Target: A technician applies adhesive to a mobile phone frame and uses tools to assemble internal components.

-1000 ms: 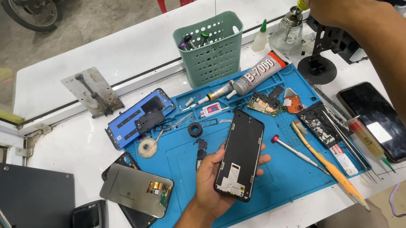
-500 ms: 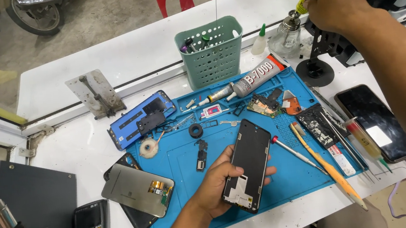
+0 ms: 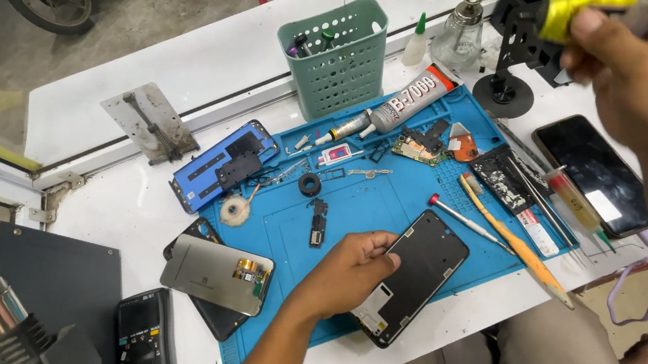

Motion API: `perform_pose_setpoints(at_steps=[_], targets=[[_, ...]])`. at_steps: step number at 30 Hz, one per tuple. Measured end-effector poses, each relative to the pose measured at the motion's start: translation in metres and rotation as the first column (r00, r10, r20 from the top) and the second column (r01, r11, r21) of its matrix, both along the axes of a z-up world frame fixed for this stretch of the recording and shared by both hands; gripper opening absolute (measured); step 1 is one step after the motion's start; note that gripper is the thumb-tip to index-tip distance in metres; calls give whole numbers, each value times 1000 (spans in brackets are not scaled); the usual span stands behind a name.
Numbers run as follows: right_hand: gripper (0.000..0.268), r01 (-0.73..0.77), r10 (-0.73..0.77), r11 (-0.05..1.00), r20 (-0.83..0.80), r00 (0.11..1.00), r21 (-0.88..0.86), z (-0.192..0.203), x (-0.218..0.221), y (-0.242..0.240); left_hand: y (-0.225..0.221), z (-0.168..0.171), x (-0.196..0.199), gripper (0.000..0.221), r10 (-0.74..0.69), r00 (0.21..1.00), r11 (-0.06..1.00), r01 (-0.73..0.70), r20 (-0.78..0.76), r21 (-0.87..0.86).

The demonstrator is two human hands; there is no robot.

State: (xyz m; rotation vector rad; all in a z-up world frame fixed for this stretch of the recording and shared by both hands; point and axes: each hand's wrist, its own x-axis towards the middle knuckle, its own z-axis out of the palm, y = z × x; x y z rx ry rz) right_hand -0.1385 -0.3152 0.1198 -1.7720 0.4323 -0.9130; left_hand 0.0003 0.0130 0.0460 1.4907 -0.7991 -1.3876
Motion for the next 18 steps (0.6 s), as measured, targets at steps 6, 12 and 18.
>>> perform_pose_setpoints(at_steps=[6,12,18], targets=[[22,-54,-102,864,278,955,500,-33,-71,94,0,6,-13,37,51,943,998,-38,330,-45],[21,-138,-139,782,386,912,608,-91,-97,138,-4,0,-17,61,-11,676,998,-43,737,54],[23,-142,-140,734,352,926,664,-112,-88,161,-4,-2,-32,92,-100,468,992,-24,878,126]])
